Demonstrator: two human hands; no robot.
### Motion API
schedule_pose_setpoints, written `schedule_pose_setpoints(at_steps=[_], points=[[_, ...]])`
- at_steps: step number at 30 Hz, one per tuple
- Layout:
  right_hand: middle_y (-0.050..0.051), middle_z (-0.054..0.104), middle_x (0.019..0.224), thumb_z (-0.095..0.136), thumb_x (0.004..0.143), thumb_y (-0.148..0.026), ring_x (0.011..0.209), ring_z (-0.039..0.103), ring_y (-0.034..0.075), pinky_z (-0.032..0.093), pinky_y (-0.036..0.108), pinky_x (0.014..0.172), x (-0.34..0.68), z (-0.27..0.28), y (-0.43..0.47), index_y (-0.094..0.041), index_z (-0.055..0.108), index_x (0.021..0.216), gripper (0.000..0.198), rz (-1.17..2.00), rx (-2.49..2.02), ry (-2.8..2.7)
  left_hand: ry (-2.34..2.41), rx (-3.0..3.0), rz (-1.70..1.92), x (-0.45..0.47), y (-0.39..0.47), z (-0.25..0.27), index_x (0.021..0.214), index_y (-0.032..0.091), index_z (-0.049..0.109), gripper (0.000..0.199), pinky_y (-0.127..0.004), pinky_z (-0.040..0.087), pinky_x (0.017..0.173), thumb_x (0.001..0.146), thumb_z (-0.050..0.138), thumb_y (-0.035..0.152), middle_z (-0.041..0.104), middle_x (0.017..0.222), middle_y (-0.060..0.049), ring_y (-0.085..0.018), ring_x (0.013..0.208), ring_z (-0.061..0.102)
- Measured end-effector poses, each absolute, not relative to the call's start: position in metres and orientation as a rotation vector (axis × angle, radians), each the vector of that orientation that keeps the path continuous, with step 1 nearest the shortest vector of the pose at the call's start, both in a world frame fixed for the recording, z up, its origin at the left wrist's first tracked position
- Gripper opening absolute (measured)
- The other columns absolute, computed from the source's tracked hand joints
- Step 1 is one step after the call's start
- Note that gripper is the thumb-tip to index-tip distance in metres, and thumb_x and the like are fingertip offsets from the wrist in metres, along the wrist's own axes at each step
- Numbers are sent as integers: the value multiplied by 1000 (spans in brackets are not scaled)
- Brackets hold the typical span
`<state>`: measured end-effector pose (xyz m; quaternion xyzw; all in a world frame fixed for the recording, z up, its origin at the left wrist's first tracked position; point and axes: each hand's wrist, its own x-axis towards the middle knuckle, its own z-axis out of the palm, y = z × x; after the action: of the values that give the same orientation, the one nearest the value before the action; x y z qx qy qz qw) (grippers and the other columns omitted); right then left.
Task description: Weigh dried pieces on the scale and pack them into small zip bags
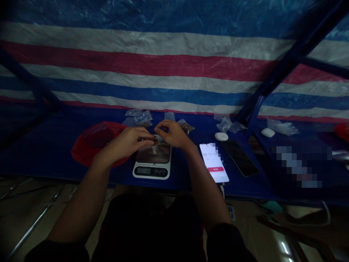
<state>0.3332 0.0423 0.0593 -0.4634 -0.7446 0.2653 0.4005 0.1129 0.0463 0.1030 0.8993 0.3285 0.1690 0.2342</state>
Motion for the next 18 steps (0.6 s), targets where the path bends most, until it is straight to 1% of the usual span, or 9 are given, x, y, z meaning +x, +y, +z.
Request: schedule_pose_setpoints(at_steps=[5,11,13,16,18], points=[[5,74,95,64,98,-30,84,63,17,46,31,76,332,60,41,-17,77,92,19,659,-1162,-1884,927,2485,463,112,47,101,108,24,85,21,-36,56,89,96,69,31,76,107,-7,-24,98,71],[4,75,92,64,98,-31,82,62,17,44,30,74,334,59,42,-18,77,91,20,651,-1133,-1870,948,2425,567,101,45,98,117,22,81,26,-36,55,93,98,67,33,77,111,-7,-24,104,71],[4,75,91,65,98,-33,80,60,16,44,30,73,335,58,43,-17,77,90,21,646,-1120,-1860,994,2399,584,94,41,94,111,22,81,22,-34,54,88,99,66,34,77,107,-6,-23,99,72],[4,74,90,65,98,-34,77,59,16,44,30,72,335,57,45,-17,77,90,22,640,-1122,-1852,1065,2388,473,87,32,87,98,22,81,18,-32,53,79,97,71,37,77,96,-3,-20,87,72],[4,74,90,66,98,-34,77,58,16,44,31,72,335,56,45,-18,77,90,21,643,-1122,-1856,1085,2404,378,87,26,82,96,24,81,16,-32,52,77,95,73,38,78,94,-2,-21,85,72]])
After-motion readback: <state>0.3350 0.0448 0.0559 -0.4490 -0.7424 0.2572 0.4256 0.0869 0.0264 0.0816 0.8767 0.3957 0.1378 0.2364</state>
